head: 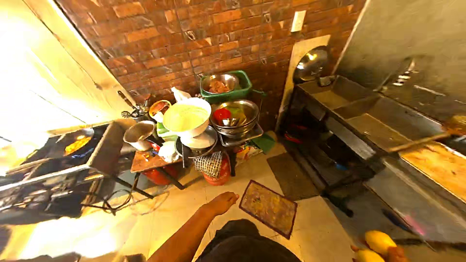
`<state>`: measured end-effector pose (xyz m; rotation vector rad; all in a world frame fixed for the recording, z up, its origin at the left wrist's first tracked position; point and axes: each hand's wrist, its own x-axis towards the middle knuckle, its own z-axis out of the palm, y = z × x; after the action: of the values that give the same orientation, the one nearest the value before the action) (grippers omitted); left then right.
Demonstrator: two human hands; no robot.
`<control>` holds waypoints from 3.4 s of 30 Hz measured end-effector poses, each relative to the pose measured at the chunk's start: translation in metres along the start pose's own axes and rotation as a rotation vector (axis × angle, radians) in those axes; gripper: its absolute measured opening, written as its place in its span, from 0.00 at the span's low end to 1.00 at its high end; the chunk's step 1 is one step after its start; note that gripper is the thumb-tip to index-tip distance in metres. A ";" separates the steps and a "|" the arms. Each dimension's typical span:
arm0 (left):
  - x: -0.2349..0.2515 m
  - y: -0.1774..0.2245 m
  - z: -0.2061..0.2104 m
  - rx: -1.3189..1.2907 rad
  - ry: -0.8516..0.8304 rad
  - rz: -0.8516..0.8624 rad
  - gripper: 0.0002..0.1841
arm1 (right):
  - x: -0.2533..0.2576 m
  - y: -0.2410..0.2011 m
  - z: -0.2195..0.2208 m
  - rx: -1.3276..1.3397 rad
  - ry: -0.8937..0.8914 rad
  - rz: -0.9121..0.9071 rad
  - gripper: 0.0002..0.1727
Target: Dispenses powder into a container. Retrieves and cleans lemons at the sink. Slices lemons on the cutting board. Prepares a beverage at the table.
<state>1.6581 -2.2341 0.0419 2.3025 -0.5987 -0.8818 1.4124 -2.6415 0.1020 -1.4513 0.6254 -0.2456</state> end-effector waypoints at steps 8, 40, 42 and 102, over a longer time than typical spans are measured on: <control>0.250 0.121 -0.037 0.024 -0.126 0.184 0.31 | 0.270 -0.065 -0.012 -0.019 0.055 -0.132 0.34; 1.137 0.628 -0.081 -0.598 -0.353 -0.023 0.33 | 0.966 -0.131 -0.252 0.511 0.348 0.213 0.33; 1.195 0.641 -0.061 -0.719 -0.343 -0.046 0.35 | 0.983 -0.130 -0.252 0.558 0.384 0.241 0.32; 1.198 0.632 0.032 -0.664 -0.694 -0.326 0.18 | 1.137 -0.149 -0.255 1.287 0.514 0.304 0.29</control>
<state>2.3262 -3.4057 -0.0848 1.4806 -0.1389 -1.7534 2.2382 -3.4662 -0.0338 -0.0359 0.8451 -0.6410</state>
